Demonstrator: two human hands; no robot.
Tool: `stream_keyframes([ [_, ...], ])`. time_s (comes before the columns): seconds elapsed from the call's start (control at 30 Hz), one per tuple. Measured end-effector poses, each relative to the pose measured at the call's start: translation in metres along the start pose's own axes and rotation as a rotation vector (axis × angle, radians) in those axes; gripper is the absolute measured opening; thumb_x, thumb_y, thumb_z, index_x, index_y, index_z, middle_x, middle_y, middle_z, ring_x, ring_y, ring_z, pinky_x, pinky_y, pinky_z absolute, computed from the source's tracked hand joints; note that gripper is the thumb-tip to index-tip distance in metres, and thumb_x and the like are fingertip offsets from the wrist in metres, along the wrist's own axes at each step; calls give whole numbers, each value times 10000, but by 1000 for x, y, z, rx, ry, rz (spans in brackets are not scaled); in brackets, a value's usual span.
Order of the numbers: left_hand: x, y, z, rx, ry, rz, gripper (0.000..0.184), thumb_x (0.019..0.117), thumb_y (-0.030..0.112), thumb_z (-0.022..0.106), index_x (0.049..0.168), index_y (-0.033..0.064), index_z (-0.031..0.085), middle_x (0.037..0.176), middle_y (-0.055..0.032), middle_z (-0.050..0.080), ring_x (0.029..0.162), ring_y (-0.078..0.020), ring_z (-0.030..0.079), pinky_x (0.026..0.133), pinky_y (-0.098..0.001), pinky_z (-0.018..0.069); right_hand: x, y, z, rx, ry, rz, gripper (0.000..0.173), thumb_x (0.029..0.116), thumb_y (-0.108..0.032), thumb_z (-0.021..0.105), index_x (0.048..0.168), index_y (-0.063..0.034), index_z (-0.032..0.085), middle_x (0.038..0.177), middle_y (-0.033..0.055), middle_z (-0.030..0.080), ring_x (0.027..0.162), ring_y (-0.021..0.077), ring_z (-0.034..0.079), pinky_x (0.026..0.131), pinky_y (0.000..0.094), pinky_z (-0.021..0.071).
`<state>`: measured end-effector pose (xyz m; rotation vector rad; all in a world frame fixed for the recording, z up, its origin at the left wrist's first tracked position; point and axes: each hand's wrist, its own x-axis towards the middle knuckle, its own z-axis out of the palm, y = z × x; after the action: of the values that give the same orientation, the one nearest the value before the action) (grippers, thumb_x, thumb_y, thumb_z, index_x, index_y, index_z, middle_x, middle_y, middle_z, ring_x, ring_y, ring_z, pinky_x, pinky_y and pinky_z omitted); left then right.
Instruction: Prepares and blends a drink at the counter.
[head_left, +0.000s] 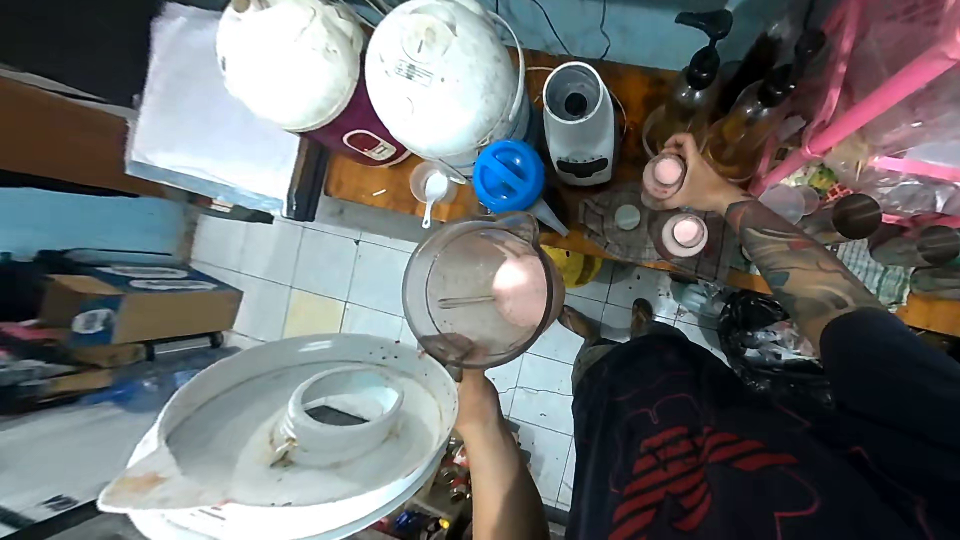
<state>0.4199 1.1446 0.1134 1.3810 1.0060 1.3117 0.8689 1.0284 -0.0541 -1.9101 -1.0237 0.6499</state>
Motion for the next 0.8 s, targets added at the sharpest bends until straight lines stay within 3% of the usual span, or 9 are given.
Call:
stream_keyframes([
  [0.17,-1,2,2,-4,-2,-8,313,783,37,810,1021,78,611,862,100,719,852,-18,700,802,-244,603,3,17,2,8,-5,-18,1230,484,-289,1015,1497,-156,330,1405,78,572,1291,176,573,1104,384,491],
  [0.33,0,-3,3,41,-22,-42,316,800,19,742,1073,58,590,905,101,706,894,-7,685,837,-243,593,4,0,1,50,-60,17,1362,510,-218,1012,1605,-182,204,1454,97,538,1313,216,560,1111,420,490],
  [0.5,-6,7,16,132,52,-148,216,822,-99,660,987,27,599,842,83,684,844,10,667,820,-212,561,-4,-24,-7,-5,-60,89,1426,552,-211,1012,1648,-182,100,1639,137,326,1468,288,405,1178,475,411],
  [0.57,-7,6,14,82,0,-139,188,877,-99,593,1018,26,592,842,89,671,835,24,655,821,-186,559,-13,-39,-12,-35,19,97,1348,620,-315,994,1653,-223,133,1657,139,304,1481,301,391,1186,510,395],
  [0.63,-7,-9,5,-59,-40,-61,191,890,-67,581,1023,58,637,846,77,703,823,-3,671,807,-202,569,-24,-57,-16,-35,121,34,1179,712,-408,929,1641,-231,225,1658,118,312,1499,259,368,1209,475,380],
  [0.7,-9,-6,5,-47,-23,-49,190,900,-76,560,1021,64,605,827,85,686,804,3,666,796,-194,569,-36,-79,-19,-76,162,-71,989,794,-444,857,1601,-184,347,1658,121,321,1536,240,303,1247,436,316],
  [0.8,-10,4,10,11,26,-35,231,853,-107,579,1001,71,590,803,92,680,786,-3,671,779,-207,582,-42,-102,-17,-205,78,-239,651,888,-381,789,1439,-116,568,1491,149,530,1457,293,421,1202,476,368],
])
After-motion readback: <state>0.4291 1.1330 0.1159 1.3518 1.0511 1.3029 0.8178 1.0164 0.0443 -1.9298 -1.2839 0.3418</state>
